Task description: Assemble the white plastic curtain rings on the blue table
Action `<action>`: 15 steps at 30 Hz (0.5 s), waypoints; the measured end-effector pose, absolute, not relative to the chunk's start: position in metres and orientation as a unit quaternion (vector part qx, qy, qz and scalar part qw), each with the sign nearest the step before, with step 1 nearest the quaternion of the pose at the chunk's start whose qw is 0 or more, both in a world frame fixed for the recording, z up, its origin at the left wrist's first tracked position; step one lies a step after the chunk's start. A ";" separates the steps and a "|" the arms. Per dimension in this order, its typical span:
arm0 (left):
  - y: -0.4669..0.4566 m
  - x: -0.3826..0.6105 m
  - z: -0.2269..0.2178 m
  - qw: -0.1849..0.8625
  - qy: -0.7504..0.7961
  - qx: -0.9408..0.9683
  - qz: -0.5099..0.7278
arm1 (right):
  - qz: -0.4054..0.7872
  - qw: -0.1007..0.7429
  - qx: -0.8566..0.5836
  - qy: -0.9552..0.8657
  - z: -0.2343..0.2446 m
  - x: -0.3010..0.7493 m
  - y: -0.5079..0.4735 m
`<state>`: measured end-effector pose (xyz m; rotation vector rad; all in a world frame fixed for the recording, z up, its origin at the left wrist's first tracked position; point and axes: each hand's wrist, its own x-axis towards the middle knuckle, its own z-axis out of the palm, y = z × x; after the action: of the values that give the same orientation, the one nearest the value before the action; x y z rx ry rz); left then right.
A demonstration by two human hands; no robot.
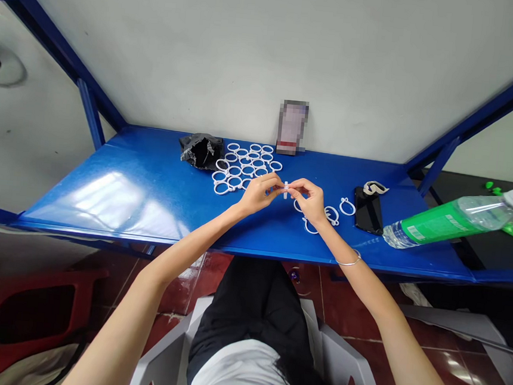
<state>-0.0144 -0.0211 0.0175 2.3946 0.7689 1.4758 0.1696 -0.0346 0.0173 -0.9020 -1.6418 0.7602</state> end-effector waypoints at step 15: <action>-0.022 -0.014 0.017 0.064 0.263 0.811 0.518 | 0.295 0.519 -0.365 -0.714 0.019 0.169 -0.035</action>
<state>-0.0141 -0.0221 0.0174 2.4509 0.7935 1.5649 0.1691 -0.0352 0.0189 -0.8755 -1.7129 0.7066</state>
